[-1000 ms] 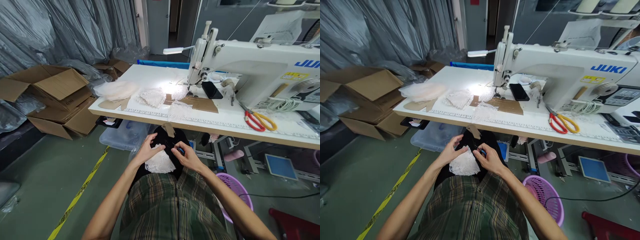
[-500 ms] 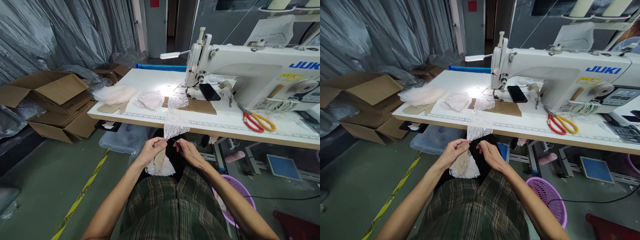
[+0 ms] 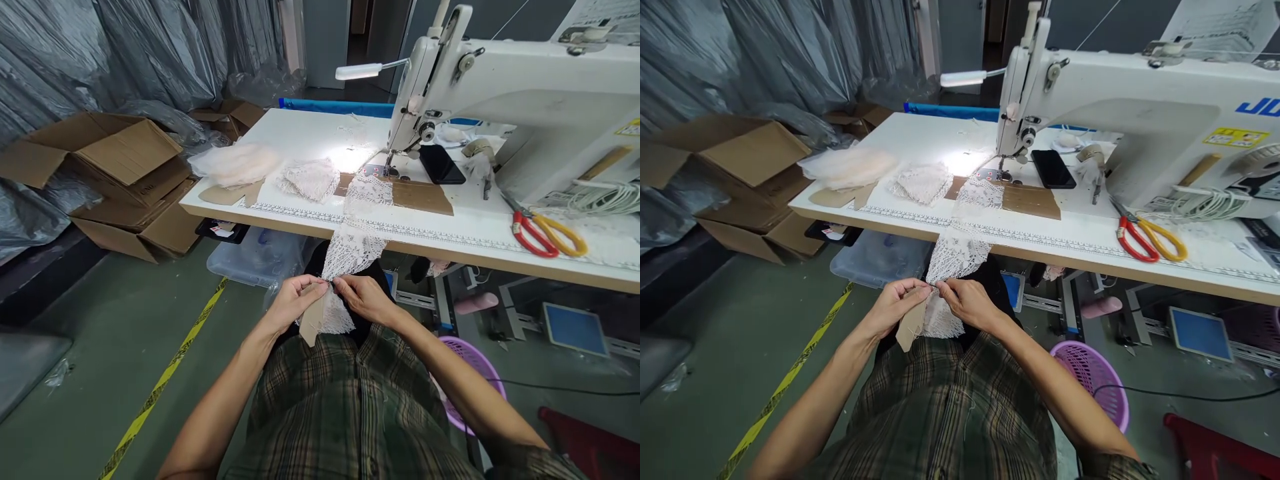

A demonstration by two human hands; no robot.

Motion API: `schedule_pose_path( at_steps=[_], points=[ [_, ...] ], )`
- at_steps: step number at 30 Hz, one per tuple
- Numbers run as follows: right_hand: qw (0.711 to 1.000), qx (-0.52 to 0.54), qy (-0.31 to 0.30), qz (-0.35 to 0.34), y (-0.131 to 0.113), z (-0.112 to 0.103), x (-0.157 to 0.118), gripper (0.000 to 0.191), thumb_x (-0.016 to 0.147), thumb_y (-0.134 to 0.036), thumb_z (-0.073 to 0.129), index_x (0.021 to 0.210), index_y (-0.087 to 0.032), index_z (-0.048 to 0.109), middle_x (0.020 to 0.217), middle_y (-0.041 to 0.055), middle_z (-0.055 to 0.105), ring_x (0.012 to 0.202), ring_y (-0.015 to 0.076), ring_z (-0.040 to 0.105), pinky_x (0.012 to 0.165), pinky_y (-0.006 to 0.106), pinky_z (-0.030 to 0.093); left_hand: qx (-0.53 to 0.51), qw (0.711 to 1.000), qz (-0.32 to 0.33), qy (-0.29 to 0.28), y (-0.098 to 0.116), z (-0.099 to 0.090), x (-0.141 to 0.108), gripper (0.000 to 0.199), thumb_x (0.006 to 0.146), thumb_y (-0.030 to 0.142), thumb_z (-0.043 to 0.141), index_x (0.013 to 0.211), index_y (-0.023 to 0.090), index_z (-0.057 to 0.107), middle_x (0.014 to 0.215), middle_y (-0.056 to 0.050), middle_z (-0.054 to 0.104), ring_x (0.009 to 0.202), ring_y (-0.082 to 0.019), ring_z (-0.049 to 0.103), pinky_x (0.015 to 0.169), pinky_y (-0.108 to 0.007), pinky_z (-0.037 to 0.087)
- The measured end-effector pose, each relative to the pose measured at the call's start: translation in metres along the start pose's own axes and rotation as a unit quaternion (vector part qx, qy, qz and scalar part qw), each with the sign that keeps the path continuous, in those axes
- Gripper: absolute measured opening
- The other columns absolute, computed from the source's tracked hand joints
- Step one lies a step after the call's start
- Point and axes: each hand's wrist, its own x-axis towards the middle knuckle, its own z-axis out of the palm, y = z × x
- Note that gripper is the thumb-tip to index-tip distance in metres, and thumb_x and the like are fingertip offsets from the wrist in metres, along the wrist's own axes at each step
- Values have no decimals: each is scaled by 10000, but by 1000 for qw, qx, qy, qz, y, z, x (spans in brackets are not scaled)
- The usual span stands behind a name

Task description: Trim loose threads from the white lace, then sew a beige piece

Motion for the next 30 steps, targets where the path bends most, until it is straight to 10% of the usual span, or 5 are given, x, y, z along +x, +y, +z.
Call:
schedule_pose_path(
  at_steps=[7,18,23,30],
  points=[
    [998,-39,33,36,-2,7,6,440,975,-449,324,648,-206,488,550,-21,445,505,125,400,544,266,226,-13,1000,-19,9,-2,1,2,305,683,410,762,823,146,704,625,5,631,519,-93,513,479,-190,380],
    [960,261,56,79,-16,13,-28,259,828,-427,610,839,-192,501,707,-29,498,575,95,403,517,217,351,-24,994,63,84,-11,19,17,391,706,463,738,926,154,646,810,-40,664,720,-146,618,662,-243,477],
    [962,187,188,62,-9,-51,-37,211,816,-389,607,792,-192,535,711,-2,537,612,118,469,562,239,396,13,965,153,211,-13,11,53,474,664,440,772,1015,168,606,1025,-93,643,961,-188,604,874,-313,459],
    [840,-153,501,140,28,-161,-45,305,792,-490,589,786,-188,548,673,12,462,667,182,453,574,297,368,146,959,211,118,-6,9,65,275,780,427,652,827,156,658,838,-51,679,822,-182,625,771,-285,465]
  ],
)
